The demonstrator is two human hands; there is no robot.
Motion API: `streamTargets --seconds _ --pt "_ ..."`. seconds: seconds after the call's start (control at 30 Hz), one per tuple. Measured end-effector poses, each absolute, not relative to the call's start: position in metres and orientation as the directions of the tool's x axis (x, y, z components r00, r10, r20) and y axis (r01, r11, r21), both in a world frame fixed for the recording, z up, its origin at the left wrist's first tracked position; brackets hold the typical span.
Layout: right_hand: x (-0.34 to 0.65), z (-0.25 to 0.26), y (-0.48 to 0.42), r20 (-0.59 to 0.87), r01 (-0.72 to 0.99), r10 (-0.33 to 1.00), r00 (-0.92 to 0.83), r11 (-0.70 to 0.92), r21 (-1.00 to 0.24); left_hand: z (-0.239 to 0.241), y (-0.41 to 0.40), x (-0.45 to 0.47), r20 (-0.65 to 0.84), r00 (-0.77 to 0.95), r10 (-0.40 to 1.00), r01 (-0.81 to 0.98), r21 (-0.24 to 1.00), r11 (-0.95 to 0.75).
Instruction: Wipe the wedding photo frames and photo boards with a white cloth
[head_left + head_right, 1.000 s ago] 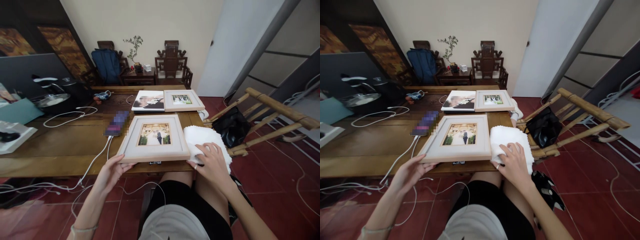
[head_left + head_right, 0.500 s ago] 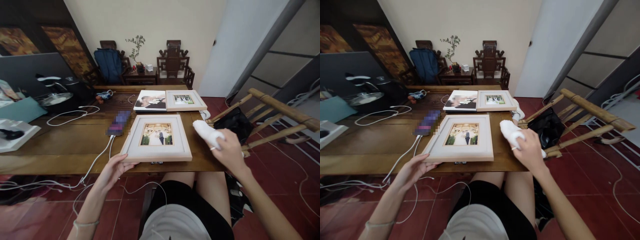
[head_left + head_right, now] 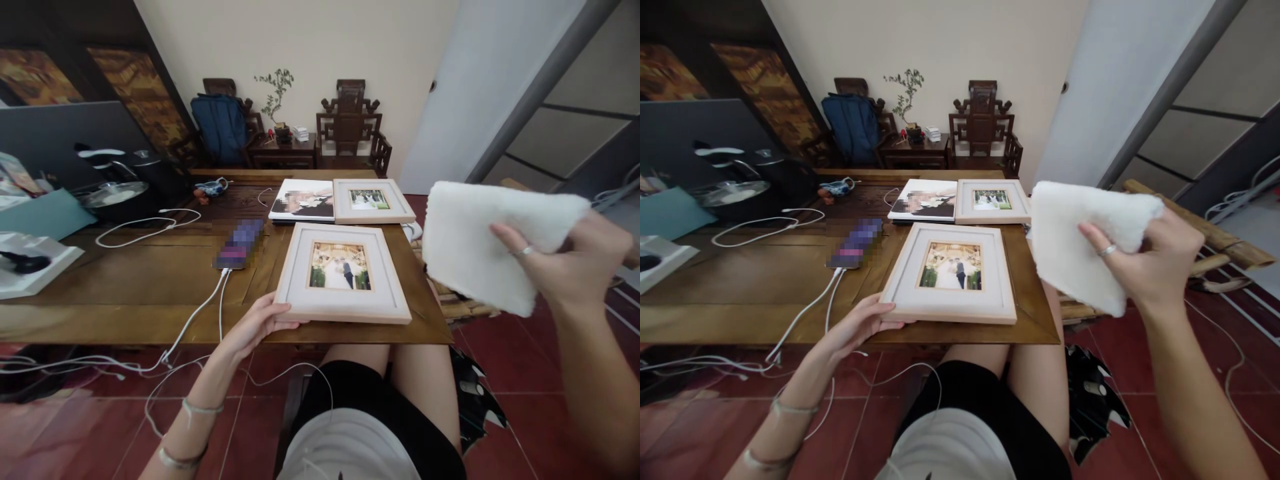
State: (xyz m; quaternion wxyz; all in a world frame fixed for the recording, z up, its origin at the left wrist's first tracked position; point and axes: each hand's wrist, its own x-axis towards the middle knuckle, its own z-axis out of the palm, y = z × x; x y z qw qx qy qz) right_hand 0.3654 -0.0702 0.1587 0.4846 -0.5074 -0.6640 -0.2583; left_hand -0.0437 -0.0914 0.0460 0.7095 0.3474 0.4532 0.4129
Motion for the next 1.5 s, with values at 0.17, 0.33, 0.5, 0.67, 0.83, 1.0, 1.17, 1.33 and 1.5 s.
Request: streamTargets --seconds 0.17,0.33,0.5,0.67,0.83,1.0,1.17,1.33,1.5 --pt "0.341 0.141 -0.072 0.687 0.848 0.689 -0.231 0.489 -0.205 0.052 -0.084 -0.034 -0.337 0.354 0.872 -0.124 0.908 0.401" --pt "0.305 0.092 -0.069 0.39 0.756 0.716 -0.579 0.651 -0.072 0.06 -0.065 -0.033 -0.218 0.214 0.952 0.519 0.851 0.078" --pt "0.3 0.059 -0.068 0.18 0.724 0.702 -0.689 0.67 0.164 0.043 -0.039 -0.014 0.278 0.135 0.951 0.751 0.597 -0.281" --pt "0.298 0.051 -0.076 0.193 0.778 0.754 -0.628 0.611 0.146 0.027 -0.015 0.008 0.43 0.274 0.86 0.766 0.443 -0.465" --pt "0.29 0.055 -0.08 0.212 0.8 0.772 -0.6 0.582 0.147 0.024 -0.004 0.006 0.334 0.402 0.853 0.742 0.427 -0.517" --pt "0.29 0.049 -0.074 0.249 0.795 0.755 -0.606 0.586 0.157 0.02 -0.003 0.004 0.318 0.346 0.883 0.745 0.478 -0.465" --pt "0.289 0.051 -0.056 0.392 0.874 0.783 -0.483 0.463 0.15 0.016 -0.001 0.005 0.315 0.363 0.877 0.738 0.478 -0.476" --pt "0.256 0.085 -0.004 0.505 0.892 0.737 -0.449 0.402 0.206 0.007 0.004 0.003 0.352 0.35 0.868 0.719 0.493 -0.49" --pt "0.194 0.093 0.045 0.365 0.702 0.601 -0.711 0.638 0.316 0.008 0.006 0.003 0.432 0.328 0.84 0.675 0.515 -0.528"
